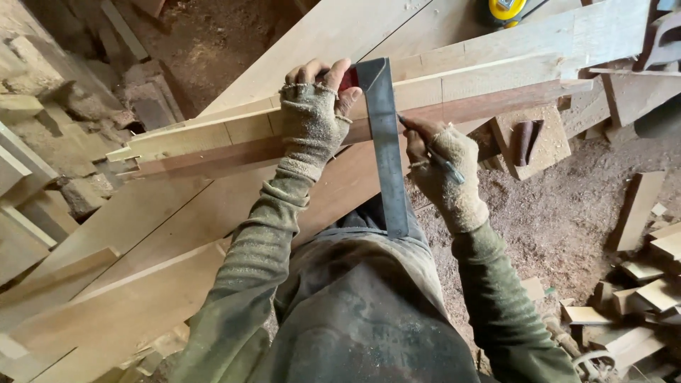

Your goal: The person uses a try square and pencil to mark straight lines on a wooden plank. They repeatedly position the square, draw lines, and reposition the plank to continue marking along its length.

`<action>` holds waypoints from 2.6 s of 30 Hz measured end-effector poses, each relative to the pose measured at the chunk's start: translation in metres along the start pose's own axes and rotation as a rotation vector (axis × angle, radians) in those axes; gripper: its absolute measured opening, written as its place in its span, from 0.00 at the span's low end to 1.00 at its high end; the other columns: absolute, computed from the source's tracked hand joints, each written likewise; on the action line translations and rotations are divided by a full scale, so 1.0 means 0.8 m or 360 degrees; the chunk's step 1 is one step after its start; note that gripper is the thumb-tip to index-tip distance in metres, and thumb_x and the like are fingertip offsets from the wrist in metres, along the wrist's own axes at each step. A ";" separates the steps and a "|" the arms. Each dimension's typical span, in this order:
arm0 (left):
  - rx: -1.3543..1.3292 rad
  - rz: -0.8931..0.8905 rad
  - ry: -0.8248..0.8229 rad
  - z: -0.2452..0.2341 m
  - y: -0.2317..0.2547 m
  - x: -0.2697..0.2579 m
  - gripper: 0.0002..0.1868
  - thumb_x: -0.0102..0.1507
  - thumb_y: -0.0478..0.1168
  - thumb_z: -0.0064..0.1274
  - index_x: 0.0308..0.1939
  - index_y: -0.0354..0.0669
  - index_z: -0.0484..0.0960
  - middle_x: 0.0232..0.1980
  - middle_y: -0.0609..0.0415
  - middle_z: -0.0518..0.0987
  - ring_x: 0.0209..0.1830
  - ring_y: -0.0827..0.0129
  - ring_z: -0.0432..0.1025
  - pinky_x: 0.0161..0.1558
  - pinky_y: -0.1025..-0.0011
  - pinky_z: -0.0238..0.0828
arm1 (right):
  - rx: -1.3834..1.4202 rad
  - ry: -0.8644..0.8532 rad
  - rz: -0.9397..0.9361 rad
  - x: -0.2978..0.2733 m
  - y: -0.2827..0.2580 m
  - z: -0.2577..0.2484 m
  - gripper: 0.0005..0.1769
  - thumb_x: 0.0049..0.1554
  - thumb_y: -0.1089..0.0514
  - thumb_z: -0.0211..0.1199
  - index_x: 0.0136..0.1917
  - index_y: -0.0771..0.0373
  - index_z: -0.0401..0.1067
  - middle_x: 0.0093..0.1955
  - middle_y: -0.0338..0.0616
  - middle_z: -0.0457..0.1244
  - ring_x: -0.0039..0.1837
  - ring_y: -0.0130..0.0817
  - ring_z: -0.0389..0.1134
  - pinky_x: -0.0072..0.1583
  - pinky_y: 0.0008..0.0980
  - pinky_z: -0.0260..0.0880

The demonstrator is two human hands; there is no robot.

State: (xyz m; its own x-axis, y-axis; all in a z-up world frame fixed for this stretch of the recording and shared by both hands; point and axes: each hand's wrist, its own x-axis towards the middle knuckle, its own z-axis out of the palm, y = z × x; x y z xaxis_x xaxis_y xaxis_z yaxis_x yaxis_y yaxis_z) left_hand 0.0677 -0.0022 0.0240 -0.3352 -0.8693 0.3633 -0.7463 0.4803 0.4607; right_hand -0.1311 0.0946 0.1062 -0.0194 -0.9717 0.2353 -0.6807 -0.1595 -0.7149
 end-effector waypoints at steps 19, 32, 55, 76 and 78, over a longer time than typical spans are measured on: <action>0.0017 -0.0039 0.0012 0.009 -0.003 -0.003 0.18 0.72 0.56 0.50 0.62 0.57 0.78 0.55 0.54 0.72 0.53 0.55 0.66 0.46 0.54 0.71 | -0.0013 -0.0067 0.0035 -0.003 -0.011 -0.017 0.09 0.66 0.71 0.58 0.56 0.72 0.77 0.48 0.54 0.73 0.44 0.35 0.74 0.46 0.31 0.75; 0.0021 -0.0017 0.0013 0.008 -0.004 -0.006 0.18 0.72 0.56 0.51 0.62 0.55 0.78 0.55 0.54 0.72 0.53 0.55 0.66 0.47 0.53 0.71 | -0.0069 -0.0215 0.0031 -0.031 0.013 -0.010 0.06 0.66 0.70 0.59 0.55 0.70 0.76 0.46 0.52 0.72 0.37 0.27 0.68 0.39 0.27 0.72; 0.0142 -0.0018 -0.0107 -0.133 -0.159 -0.067 0.24 0.72 0.57 0.55 0.64 0.46 0.77 0.53 0.48 0.70 0.49 0.53 0.64 0.46 0.55 0.64 | 0.0518 -0.0655 0.1107 -0.105 -0.102 0.169 0.16 0.59 0.56 0.60 0.59 0.60 0.78 0.49 0.46 0.72 0.52 0.39 0.74 0.53 0.34 0.70; -0.0147 -0.0231 -0.0274 -0.095 -0.210 -0.083 0.25 0.66 0.61 0.56 0.62 0.59 0.76 0.53 0.55 0.70 0.59 0.50 0.66 0.55 0.49 0.67 | 0.0513 -0.0498 0.1475 -0.128 -0.136 0.213 0.13 0.61 0.52 0.65 0.58 0.56 0.79 0.52 0.54 0.72 0.61 0.52 0.72 0.65 0.51 0.68; -0.0129 -0.0258 -0.0289 -0.096 -0.208 -0.085 0.24 0.66 0.62 0.55 0.62 0.61 0.76 0.54 0.56 0.70 0.59 0.52 0.66 0.56 0.50 0.66 | 0.0485 -0.0506 0.1510 -0.125 -0.144 0.206 0.13 0.61 0.52 0.65 0.58 0.52 0.79 0.52 0.49 0.73 0.62 0.47 0.72 0.65 0.48 0.69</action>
State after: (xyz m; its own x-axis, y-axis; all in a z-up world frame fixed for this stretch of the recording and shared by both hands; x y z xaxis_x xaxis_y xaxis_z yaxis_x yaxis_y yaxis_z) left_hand 0.2586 -0.0140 -0.0148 -0.3181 -0.9389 0.1311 -0.7528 0.3342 0.5671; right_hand 0.0699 0.1813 0.0564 -0.2258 -0.7150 -0.6617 -0.2723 0.6985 -0.6618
